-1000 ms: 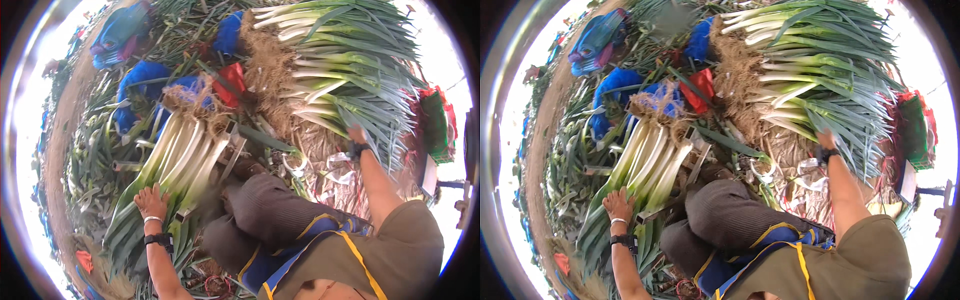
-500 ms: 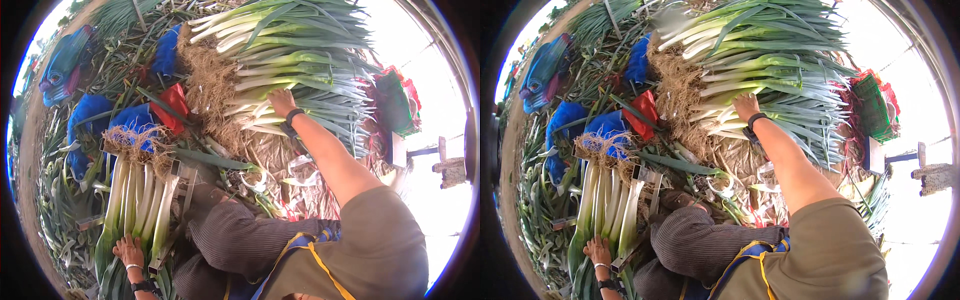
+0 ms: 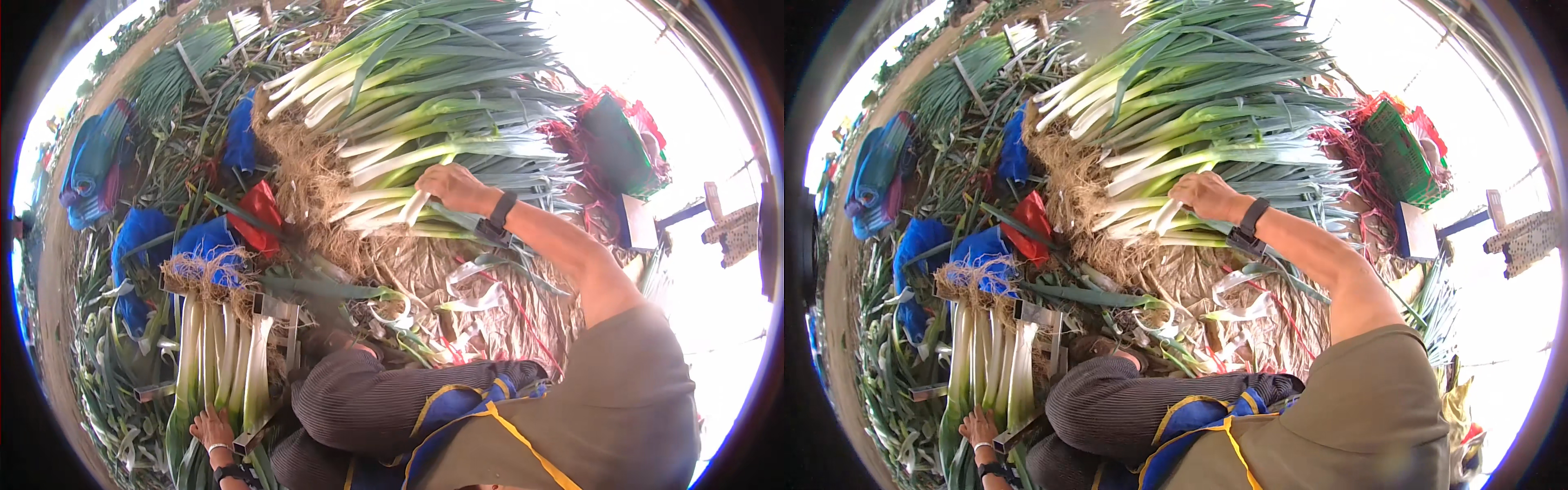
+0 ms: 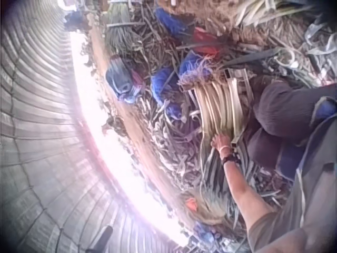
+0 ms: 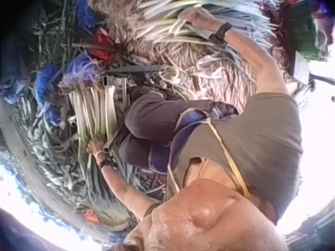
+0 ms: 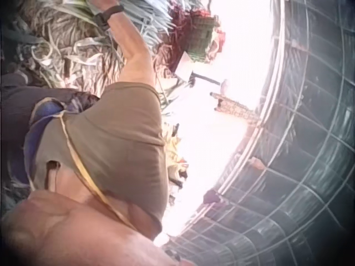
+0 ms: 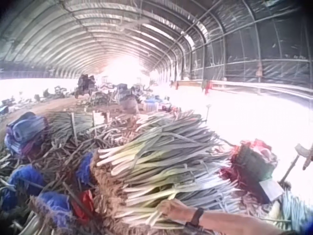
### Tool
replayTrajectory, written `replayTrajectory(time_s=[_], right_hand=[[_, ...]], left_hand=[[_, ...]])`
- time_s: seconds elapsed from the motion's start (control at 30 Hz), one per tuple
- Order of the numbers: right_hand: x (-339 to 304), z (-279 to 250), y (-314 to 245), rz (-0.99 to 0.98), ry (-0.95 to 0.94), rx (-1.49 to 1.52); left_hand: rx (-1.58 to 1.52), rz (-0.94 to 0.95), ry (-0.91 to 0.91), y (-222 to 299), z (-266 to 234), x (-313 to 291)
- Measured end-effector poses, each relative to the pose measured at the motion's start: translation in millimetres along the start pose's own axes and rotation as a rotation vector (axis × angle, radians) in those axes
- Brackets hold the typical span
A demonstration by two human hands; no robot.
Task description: The person sorts, trims, and organizes leeks into a metal guide at an agricultural processing facility.
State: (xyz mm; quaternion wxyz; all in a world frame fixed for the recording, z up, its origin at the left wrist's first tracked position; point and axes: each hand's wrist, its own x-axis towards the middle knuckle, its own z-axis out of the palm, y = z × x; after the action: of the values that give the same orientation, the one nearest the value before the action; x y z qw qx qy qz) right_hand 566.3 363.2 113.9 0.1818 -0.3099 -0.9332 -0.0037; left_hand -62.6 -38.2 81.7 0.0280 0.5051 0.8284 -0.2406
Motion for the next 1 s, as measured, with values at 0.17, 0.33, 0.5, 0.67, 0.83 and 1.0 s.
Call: replayTrajectory(time_s=[0.17,0.33,0.5,0.67,0.83,1.0], right_hand=[[13.1,-3.2,-9.2,0.14,-0.086,-0.014],[35.5,39.5,-1.1,0.111,-0.404,0.023],[60.3,94.6,-6.7,0.099,-0.606,-0.131],[55.3,102.2,0.3,0.071,-0.457,-0.048],[49.1,31.4,-6.7,-0.037,-0.248,0.032],[46.7,-83.9,-53.0,-0.162,0.084,0.107]], left_hand=[[-0.027,-0.018,0.005,-1.4,1.6,0.9],[-0.119,0.026,0.08,-11.5,12.5,-11.1],[-0.145,0.029,0.156,-9.8,18.5,-21.3],[-0.178,-0.007,0.038,6.5,0.3,-19.3],[-0.132,-0.043,0.03,5.4,10.3,-15.1],[-0.127,-0.042,-0.026,-10.3,4.7,-14.9]])
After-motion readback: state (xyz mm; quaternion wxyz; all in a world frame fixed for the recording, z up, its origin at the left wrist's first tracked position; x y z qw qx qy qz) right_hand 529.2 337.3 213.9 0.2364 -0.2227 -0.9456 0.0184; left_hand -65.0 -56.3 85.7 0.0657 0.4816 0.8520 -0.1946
